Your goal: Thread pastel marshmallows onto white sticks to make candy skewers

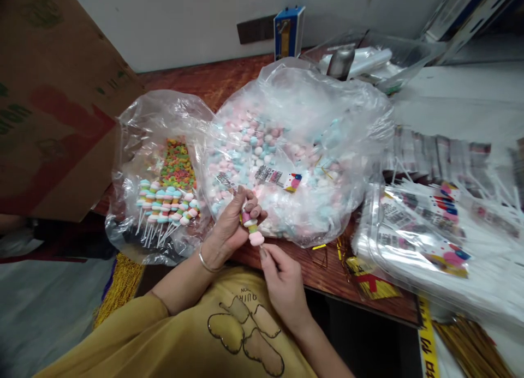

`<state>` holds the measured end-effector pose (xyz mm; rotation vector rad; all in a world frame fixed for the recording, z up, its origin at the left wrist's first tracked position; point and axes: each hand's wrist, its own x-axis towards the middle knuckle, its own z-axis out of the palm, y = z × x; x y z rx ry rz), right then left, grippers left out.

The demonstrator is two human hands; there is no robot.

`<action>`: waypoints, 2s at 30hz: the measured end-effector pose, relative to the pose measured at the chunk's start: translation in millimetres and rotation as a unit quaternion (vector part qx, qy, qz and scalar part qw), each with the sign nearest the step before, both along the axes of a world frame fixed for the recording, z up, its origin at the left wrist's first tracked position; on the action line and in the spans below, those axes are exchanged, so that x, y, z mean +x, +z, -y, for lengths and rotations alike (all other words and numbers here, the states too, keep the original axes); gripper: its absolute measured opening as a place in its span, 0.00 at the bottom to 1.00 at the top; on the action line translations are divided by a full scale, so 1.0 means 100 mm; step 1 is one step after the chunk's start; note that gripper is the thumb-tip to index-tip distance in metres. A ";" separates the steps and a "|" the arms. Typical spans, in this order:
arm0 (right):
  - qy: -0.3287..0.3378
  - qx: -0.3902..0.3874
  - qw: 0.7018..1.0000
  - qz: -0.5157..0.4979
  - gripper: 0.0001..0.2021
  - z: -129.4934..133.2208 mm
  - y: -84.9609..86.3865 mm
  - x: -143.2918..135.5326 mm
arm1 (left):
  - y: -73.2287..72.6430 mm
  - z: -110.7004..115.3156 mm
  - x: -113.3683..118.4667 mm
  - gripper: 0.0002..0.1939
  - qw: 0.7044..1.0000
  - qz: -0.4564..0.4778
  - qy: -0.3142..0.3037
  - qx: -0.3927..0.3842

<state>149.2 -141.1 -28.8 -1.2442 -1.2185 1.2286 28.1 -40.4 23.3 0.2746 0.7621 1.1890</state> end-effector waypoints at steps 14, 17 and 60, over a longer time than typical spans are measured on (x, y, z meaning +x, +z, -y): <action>-0.007 -0.072 0.995 -0.070 0.17 -0.04 -0.05 0.00 | -0.08 -0.02 -0.03 0.26 0.999 0.025 0.015 0.025; 0.035 -0.160 0.959 -0.231 0.18 -0.02 -0.11 -0.04 | -0.05 -0.10 -0.10 0.17 0.998 0.045 0.025 0.036; 0.007 -0.106 0.987 -0.120 0.17 -0.11 -0.01 -0.08 | -0.20 0.12 0.20 0.28 0.999 -0.035 0.005 -0.018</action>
